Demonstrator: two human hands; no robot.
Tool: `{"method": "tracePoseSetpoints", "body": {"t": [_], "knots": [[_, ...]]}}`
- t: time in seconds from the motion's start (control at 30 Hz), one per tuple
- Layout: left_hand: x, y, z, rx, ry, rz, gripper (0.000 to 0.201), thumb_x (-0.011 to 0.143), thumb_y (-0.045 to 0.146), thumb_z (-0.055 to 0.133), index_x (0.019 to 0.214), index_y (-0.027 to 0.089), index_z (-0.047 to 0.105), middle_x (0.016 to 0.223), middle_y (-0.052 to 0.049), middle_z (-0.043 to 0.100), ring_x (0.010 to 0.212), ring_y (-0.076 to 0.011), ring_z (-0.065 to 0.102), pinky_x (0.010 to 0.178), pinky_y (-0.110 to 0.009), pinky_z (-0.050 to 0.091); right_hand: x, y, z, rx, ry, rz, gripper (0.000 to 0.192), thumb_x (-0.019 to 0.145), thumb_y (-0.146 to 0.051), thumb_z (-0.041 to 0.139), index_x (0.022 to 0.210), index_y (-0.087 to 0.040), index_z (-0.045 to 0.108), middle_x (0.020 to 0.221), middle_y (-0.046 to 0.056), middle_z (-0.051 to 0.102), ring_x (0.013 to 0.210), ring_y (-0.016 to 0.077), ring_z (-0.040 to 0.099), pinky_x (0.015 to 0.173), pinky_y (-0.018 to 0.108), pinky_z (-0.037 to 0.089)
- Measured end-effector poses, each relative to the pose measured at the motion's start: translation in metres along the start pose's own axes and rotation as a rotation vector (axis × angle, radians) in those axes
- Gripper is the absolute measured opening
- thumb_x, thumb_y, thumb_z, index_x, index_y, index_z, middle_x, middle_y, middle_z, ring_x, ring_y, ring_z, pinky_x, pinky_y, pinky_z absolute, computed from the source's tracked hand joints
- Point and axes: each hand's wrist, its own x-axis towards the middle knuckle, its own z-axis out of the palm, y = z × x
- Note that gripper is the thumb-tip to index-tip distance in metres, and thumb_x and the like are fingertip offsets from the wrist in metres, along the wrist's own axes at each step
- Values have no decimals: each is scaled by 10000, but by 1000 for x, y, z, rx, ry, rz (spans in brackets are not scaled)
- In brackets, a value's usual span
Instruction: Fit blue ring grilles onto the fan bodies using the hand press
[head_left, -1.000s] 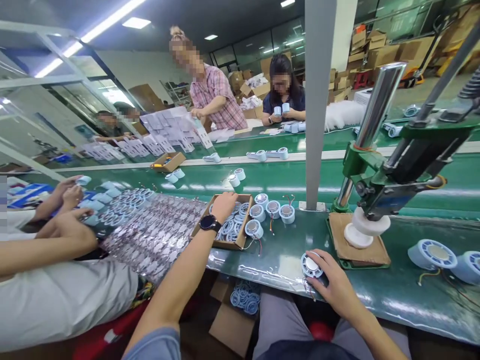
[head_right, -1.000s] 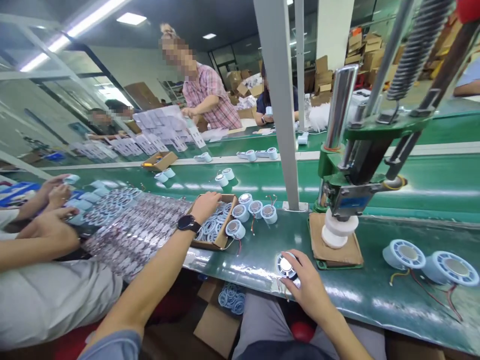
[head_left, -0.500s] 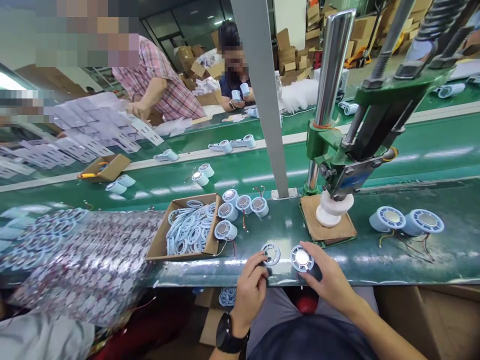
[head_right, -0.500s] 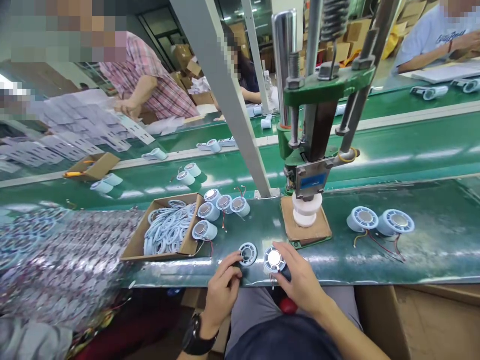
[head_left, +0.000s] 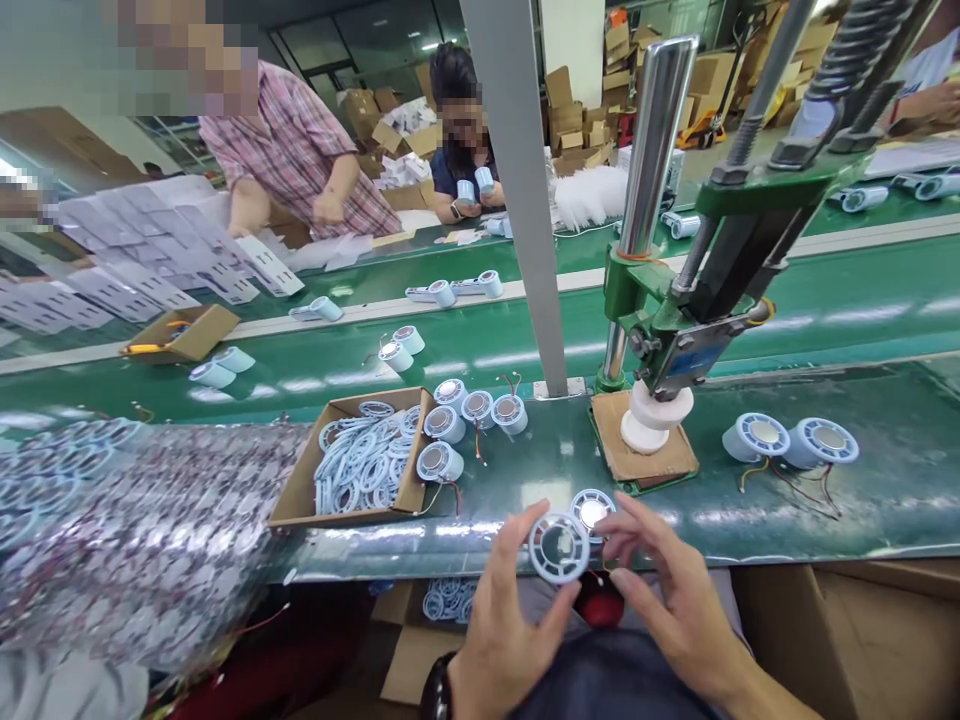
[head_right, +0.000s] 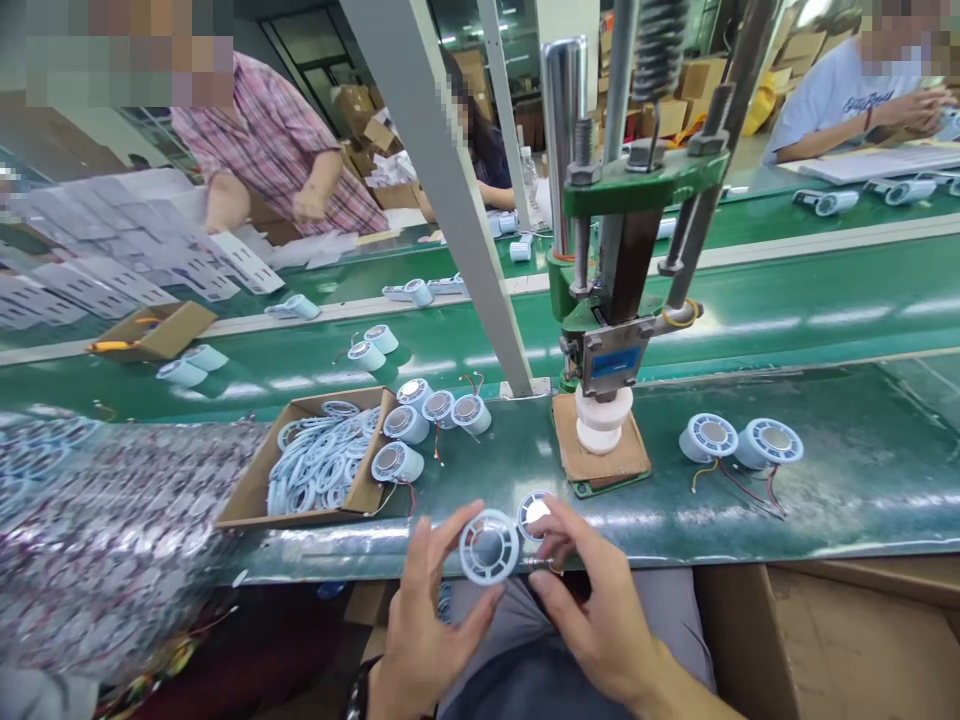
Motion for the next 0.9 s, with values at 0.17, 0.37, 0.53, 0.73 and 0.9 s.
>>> {"method": "tracePoseSetpoints", "body": {"t": [0.17, 0.37, 0.53, 0.73, 0.9], "knots": [[-4, 22, -5, -251, -3, 16, 936, 916, 173, 667, 1596, 377, 59, 1336, -148, 659, 1172, -293, 691, 944, -481, 606, 6, -37, 9, 599, -246, 362, 495, 922, -414, 672, 1373, -233, 577, 974, 78, 760, 878, 175, 729, 762, 260, 587], [-9, 26, -5, -475, 56, -202, 990, 866, 416, 750, 1593, 394, 78, 1298, -136, 672, 1114, -297, 719, 891, -472, 643, 6, -36, 8, 774, -274, 396, 481, 895, -369, 723, 1348, -246, 621, 927, 52, 761, 848, 142, 713, 754, 228, 571], [2, 36, -4, -575, 75, -200, 948, 839, 409, 782, 1566, 437, 174, 1289, -91, 677, 1042, -234, 745, 859, -370, 654, 8, -33, 8, 809, -291, 428, 510, 886, -424, 726, 1346, -222, 638, 875, 51, 747, 753, 121, 667, 696, 221, 556], [5, 40, -4, -537, 111, -204, 928, 814, 464, 789, 1556, 401, 234, 1230, -91, 696, 1017, -236, 747, 840, -362, 653, 9, -28, 9, 808, -281, 451, 508, 891, -472, 710, 1331, -222, 662, 810, 37, 723, 653, 105, 621, 674, 243, 542], [2, 38, -3, -522, 134, -272, 964, 746, 489, 841, 1532, 406, 288, 1237, -74, 682, 1026, -228, 736, 850, -332, 641, 12, -27, 12, 910, -294, 541, 508, 859, -478, 744, 1300, -234, 684, 820, 43, 721, 660, 114, 638, 648, 238, 524]]}}
